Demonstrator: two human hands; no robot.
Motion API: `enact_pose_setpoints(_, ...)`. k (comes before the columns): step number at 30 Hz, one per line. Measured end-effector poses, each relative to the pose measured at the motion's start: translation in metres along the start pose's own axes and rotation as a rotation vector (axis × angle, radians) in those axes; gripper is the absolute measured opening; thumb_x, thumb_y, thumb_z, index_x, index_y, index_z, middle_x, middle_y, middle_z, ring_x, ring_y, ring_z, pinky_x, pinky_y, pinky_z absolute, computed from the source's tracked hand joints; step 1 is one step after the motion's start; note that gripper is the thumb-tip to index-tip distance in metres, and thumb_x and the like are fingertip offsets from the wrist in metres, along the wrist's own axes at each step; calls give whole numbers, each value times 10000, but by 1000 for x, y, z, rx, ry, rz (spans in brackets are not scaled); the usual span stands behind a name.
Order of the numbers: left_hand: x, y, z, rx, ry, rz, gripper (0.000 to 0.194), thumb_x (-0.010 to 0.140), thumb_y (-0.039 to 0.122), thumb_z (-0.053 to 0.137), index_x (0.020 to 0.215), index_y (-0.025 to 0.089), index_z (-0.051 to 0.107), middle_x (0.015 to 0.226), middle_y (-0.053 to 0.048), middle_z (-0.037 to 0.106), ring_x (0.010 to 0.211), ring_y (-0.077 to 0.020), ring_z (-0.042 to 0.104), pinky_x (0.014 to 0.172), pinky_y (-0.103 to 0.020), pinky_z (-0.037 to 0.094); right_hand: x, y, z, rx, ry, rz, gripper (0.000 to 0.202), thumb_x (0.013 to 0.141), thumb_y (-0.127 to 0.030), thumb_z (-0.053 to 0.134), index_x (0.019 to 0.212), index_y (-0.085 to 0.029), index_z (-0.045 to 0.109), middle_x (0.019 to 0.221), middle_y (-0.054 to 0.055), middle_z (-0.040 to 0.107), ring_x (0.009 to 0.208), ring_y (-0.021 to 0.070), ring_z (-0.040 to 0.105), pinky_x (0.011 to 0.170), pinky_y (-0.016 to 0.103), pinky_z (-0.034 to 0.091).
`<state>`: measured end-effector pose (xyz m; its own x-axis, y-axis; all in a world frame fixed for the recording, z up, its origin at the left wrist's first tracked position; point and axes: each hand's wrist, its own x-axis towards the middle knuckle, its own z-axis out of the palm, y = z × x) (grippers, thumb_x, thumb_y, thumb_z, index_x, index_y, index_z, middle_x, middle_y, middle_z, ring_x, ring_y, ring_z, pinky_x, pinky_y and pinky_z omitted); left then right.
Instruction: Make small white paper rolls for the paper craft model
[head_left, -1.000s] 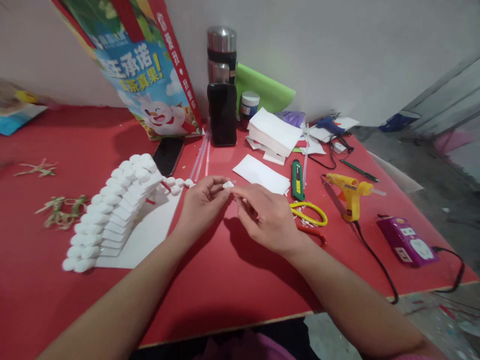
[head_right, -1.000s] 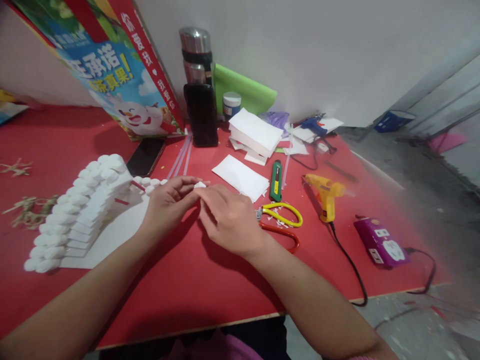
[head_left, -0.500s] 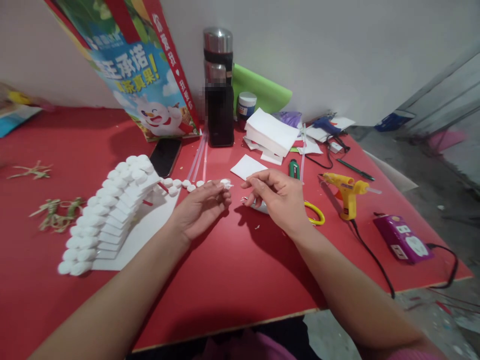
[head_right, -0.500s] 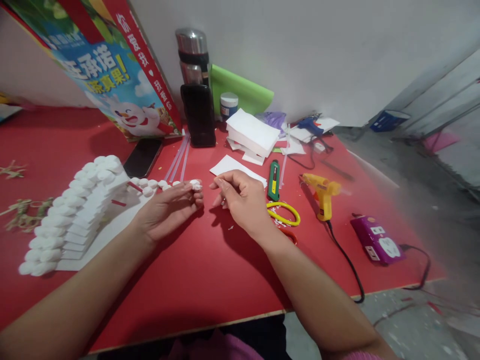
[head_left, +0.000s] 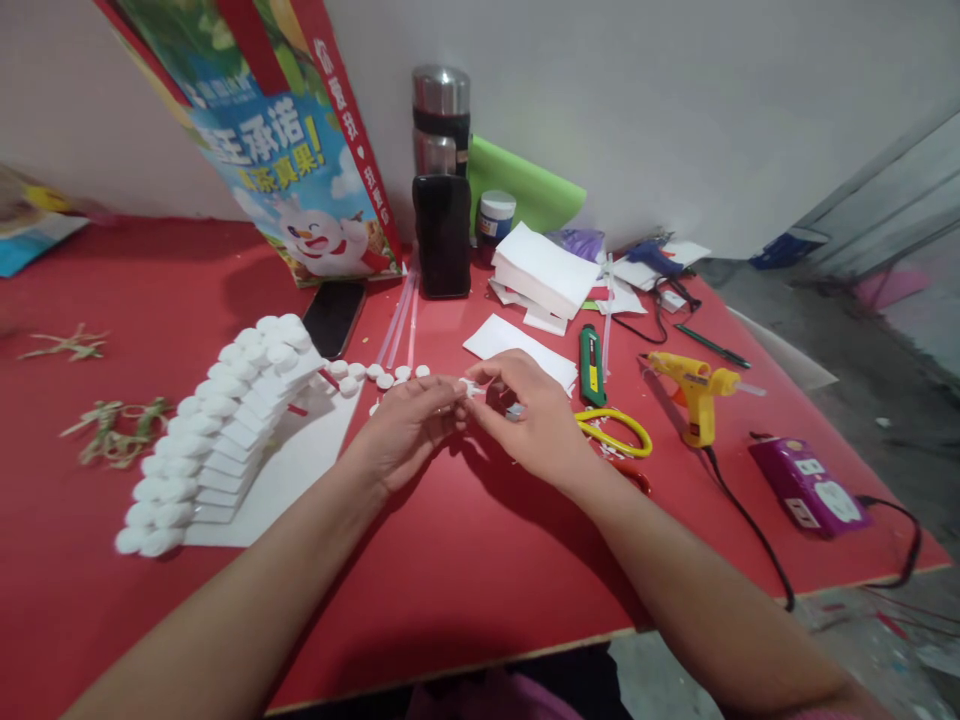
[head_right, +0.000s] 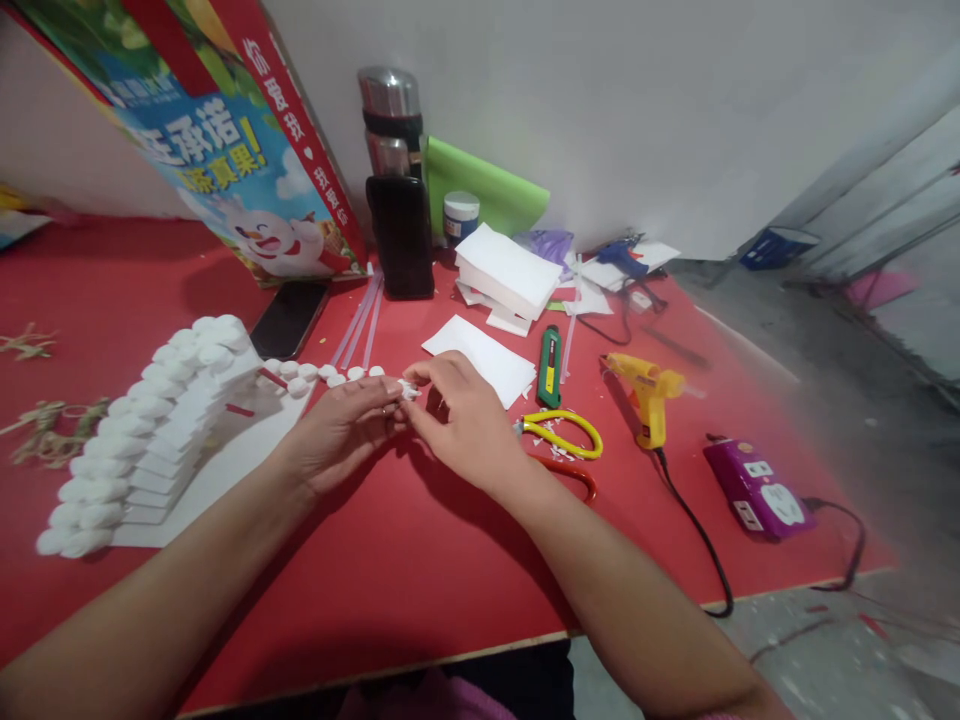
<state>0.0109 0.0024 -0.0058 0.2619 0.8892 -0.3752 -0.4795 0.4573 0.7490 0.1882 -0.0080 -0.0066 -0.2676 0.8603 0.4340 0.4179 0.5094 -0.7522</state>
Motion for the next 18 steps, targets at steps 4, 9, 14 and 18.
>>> enact_pose_setpoints(4, 0, -3, 1, 70, -21, 32, 263, 691, 263, 963, 771, 114, 762, 706, -31, 709, 649, -112, 636, 652, -217, 531, 0, -1, 1, -130, -18, -32, 71, 959, -158, 634, 1011, -205, 626, 1010, 58, 636, 838, 170, 617, 771, 327, 528)
enact_pose_setpoints(9, -3, -2, 2, 27, -80, 32, 335, 693, 315, 983, 904, 127, 804, 862, -63, 778, 789, -155, 708, 785, -274, 565, 2, -3, 1, 140, 40, 291, 126, 918, -302, 722, 984, -222, 650, 812, -11, 634, 673, 139, 605, 623, 284, 513)
enact_pose_setpoints(14, -4, -1, 2, 10, -52, 24, 318, 662, 236, 993, 893, 138, 797, 838, -54, 784, 762, -155, 716, 774, -279, 564, 2, -2, 3, 408, 30, 475, 187, 887, -321, 762, 1002, -237, 641, 768, -29, 690, 663, 145, 671, 603, 278, 555)
enact_pose_setpoints(18, -1, -2, 0, 48, -12, 48, 335, 643, 257, 991, 871, 138, 778, 823, -49, 769, 756, -157, 703, 784, -288, 559, 2, -3, 3, 461, 4, 490, 205, 872, -336, 787, 974, -223, 649, 780, -15, 729, 645, 148, 702, 598, 284, 567)
